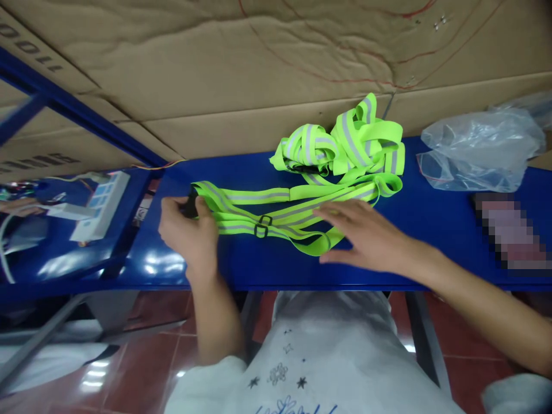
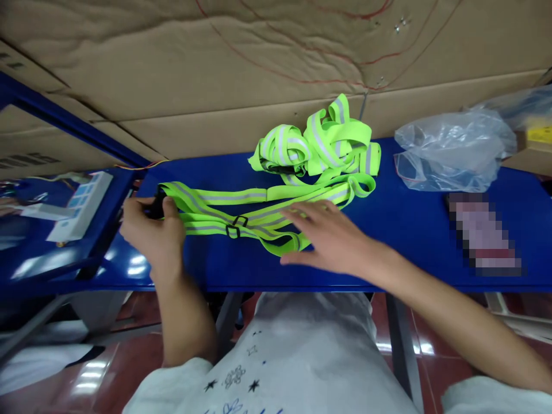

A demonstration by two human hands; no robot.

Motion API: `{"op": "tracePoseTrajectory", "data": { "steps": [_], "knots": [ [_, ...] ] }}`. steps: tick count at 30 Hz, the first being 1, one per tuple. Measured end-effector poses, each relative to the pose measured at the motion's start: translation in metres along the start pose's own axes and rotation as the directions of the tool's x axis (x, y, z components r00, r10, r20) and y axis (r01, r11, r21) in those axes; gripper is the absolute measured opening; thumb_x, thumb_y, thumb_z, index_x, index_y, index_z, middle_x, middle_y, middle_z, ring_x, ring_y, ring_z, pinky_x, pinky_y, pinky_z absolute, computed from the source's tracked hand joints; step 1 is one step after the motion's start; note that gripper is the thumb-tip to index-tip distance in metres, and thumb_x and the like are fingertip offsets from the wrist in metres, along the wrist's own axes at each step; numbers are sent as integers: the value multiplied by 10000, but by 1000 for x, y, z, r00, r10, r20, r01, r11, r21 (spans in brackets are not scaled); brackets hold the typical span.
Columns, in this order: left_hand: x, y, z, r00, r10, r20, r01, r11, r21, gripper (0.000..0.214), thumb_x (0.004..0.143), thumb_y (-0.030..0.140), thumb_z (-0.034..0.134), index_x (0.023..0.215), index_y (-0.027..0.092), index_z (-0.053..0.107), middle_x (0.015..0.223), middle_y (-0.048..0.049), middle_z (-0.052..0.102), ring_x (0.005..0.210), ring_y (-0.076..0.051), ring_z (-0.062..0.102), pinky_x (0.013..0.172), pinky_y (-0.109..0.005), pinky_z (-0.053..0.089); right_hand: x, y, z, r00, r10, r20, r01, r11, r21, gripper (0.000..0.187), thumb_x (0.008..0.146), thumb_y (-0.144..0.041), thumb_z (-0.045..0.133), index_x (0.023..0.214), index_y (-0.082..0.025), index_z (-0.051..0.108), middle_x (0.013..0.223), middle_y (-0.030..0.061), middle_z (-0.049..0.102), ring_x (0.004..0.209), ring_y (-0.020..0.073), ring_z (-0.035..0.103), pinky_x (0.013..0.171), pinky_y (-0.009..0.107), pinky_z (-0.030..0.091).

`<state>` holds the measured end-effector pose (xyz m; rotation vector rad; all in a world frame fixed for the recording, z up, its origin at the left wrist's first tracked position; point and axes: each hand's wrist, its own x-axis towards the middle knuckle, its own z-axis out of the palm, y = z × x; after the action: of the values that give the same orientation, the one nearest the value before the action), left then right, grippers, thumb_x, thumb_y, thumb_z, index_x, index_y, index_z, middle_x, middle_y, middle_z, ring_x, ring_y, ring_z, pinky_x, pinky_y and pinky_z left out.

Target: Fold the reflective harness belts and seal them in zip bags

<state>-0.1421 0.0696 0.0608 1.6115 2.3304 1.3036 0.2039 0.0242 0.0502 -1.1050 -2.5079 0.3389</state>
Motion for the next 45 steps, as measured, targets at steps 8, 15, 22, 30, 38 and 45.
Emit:
{"op": "tracePoseTrajectory", "data": {
  "steps": [8,15,22,30,38,45],
  "knots": [
    [-1,-31,12,991,-124,-47,128,984,120,148,872,325,634,933,211,561,943,-73,674,1033,-316,663,945,-462,471,-6,3,51,996,70,53,-61,985,-162,290,1005,-242,570,1262,-155,672,1278,139,706,1194,316,654,963,416,459],
    [-2,-40,19,988,-151,-32,154,963,221,205,884,314,610,1041,181,608,1011,-100,706,1034,-292,693,995,-461,520,24,18,14,872,452,189,-444,892,-84,248,1015,-304,514,1152,-176,676,803,50,728,706,222,662,580,287,277],
    [-1,-37,24,978,-203,53,176,931,320,218,890,330,609,1067,203,614,1000,-132,724,1054,-367,694,989,-567,518,47,40,27,980,191,-49,-197,952,-234,238,959,-280,536,1065,-117,673,1209,182,649,1140,317,610,947,403,406],
    [3,-48,26,974,-211,82,169,920,355,279,918,333,558,1151,180,584,1072,-187,712,1079,-417,687,981,-619,514,32,49,57,993,53,-106,-91,911,-402,459,1070,-239,396,1490,-74,482,1479,225,541,1227,343,592,1010,469,423],
    [-4,-42,28,982,-156,104,120,949,291,464,933,248,529,1391,178,499,1080,-182,716,1017,-395,709,954,-627,528,-15,45,38,989,-141,-41,128,966,-224,538,1057,-501,513,1406,-96,569,1387,174,633,1286,295,571,1062,423,431],
    [-7,-47,30,986,40,160,-74,975,212,549,949,254,509,1498,242,497,1210,-140,715,1069,-355,709,978,-527,553,-31,16,28,999,6,43,11,925,-380,601,1047,-523,509,1450,-79,562,1106,160,688,1001,308,607,886,434,415]
  ]
}}
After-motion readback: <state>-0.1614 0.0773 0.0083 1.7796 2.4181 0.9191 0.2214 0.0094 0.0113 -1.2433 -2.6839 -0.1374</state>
